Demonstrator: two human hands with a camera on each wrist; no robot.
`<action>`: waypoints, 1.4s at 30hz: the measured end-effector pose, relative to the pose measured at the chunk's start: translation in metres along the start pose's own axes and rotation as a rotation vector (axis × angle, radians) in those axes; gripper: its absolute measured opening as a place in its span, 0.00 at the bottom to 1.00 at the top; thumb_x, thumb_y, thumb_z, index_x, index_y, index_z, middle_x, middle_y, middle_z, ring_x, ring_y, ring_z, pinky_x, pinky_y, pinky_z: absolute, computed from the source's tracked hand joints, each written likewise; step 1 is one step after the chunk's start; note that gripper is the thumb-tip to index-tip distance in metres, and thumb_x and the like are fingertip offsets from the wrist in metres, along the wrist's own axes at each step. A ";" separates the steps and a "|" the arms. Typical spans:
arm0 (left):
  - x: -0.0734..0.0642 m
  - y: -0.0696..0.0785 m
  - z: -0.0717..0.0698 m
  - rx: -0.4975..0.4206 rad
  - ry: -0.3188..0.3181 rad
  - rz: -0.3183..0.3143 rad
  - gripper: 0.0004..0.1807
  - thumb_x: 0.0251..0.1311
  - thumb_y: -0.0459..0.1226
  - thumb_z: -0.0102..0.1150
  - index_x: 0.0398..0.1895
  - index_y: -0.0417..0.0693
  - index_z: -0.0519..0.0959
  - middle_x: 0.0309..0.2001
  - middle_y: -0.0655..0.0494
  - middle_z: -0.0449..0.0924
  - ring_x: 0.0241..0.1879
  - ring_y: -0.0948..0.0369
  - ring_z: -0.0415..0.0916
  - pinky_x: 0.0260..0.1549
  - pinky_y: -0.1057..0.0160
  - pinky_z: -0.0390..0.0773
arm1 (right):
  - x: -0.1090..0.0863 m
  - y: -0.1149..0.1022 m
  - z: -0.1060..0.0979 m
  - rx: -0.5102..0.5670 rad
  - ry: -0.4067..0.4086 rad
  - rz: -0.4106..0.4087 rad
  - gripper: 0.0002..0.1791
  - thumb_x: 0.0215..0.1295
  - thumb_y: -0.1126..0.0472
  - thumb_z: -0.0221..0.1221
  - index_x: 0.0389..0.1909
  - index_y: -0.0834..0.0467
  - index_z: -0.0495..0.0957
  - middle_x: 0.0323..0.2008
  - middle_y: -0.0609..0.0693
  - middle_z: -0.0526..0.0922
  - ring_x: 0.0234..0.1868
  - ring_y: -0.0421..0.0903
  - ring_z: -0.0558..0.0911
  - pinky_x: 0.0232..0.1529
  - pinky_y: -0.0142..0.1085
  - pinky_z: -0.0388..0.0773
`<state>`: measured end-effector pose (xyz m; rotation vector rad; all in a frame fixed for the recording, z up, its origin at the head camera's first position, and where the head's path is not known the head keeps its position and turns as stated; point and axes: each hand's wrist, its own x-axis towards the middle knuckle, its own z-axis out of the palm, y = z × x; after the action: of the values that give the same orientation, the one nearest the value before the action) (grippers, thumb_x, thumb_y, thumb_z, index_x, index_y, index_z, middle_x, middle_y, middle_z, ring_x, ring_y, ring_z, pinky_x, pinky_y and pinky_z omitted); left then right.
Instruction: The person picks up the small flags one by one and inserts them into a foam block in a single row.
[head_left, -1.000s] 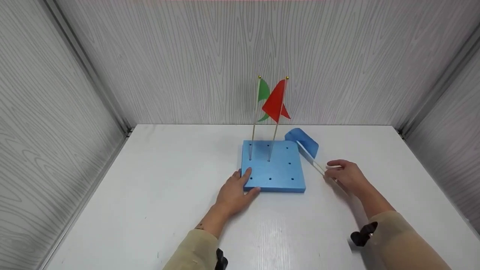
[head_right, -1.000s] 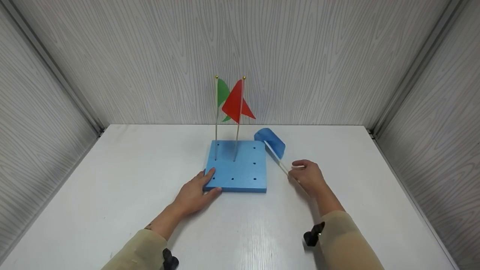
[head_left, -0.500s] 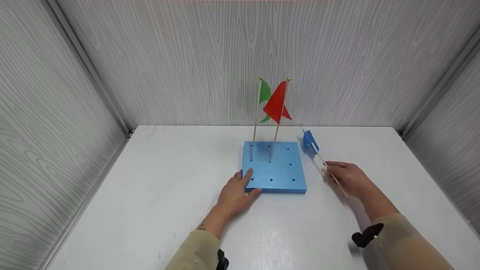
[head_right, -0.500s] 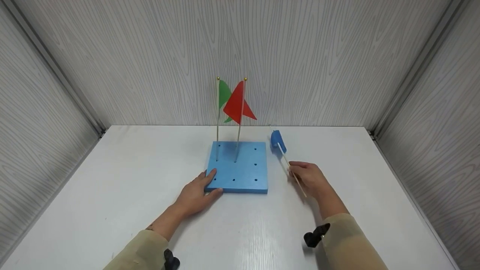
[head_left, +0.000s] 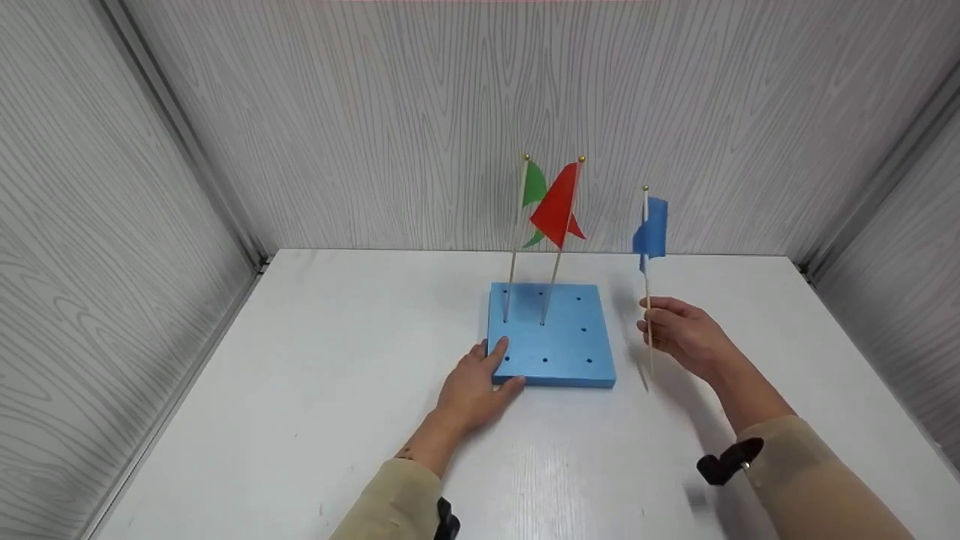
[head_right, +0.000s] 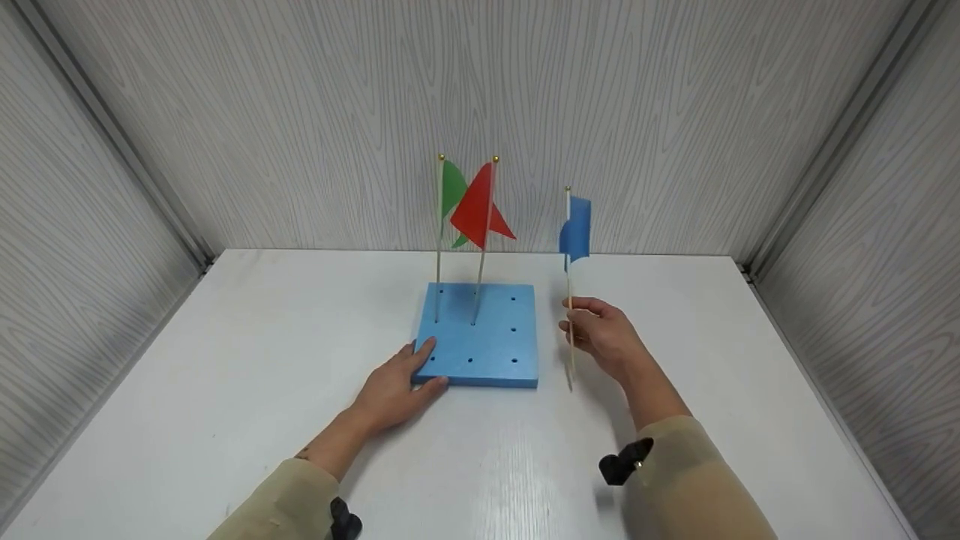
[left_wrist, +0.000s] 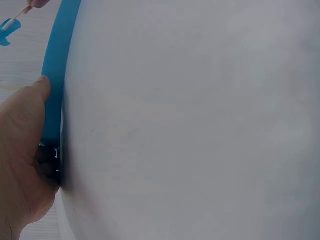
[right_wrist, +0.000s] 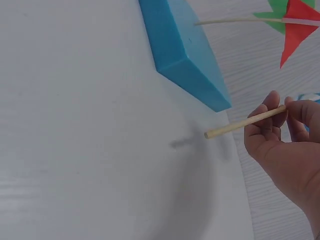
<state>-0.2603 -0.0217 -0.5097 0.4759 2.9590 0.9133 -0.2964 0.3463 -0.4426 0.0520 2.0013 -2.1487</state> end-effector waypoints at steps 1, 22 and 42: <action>0.000 0.000 0.000 0.000 -0.001 0.004 0.43 0.74 0.62 0.54 0.85 0.55 0.59 0.81 0.38 0.59 0.80 0.40 0.56 0.74 0.40 0.63 | 0.001 -0.002 0.002 -0.008 0.003 -0.009 0.14 0.82 0.60 0.58 0.61 0.61 0.76 0.48 0.51 0.80 0.50 0.46 0.84 0.56 0.37 0.82; -0.001 0.003 -0.003 0.016 -0.018 -0.031 0.44 0.75 0.64 0.52 0.86 0.59 0.56 0.83 0.41 0.56 0.81 0.43 0.53 0.76 0.42 0.60 | 0.017 -0.051 0.053 -0.298 0.062 -0.247 0.16 0.81 0.53 0.60 0.60 0.59 0.78 0.52 0.52 0.81 0.57 0.52 0.80 0.57 0.35 0.80; -0.002 0.005 0.001 0.015 0.006 0.032 0.43 0.75 0.64 0.50 0.85 0.53 0.59 0.81 0.36 0.59 0.80 0.39 0.56 0.75 0.41 0.62 | 0.029 -0.031 0.067 -0.446 0.080 -0.372 0.15 0.80 0.59 0.59 0.58 0.64 0.81 0.54 0.64 0.82 0.51 0.47 0.80 0.57 0.30 0.78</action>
<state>-0.2566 -0.0178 -0.5078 0.5233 2.9746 0.8973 -0.3221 0.2779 -0.4111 -0.3296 2.6644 -1.8470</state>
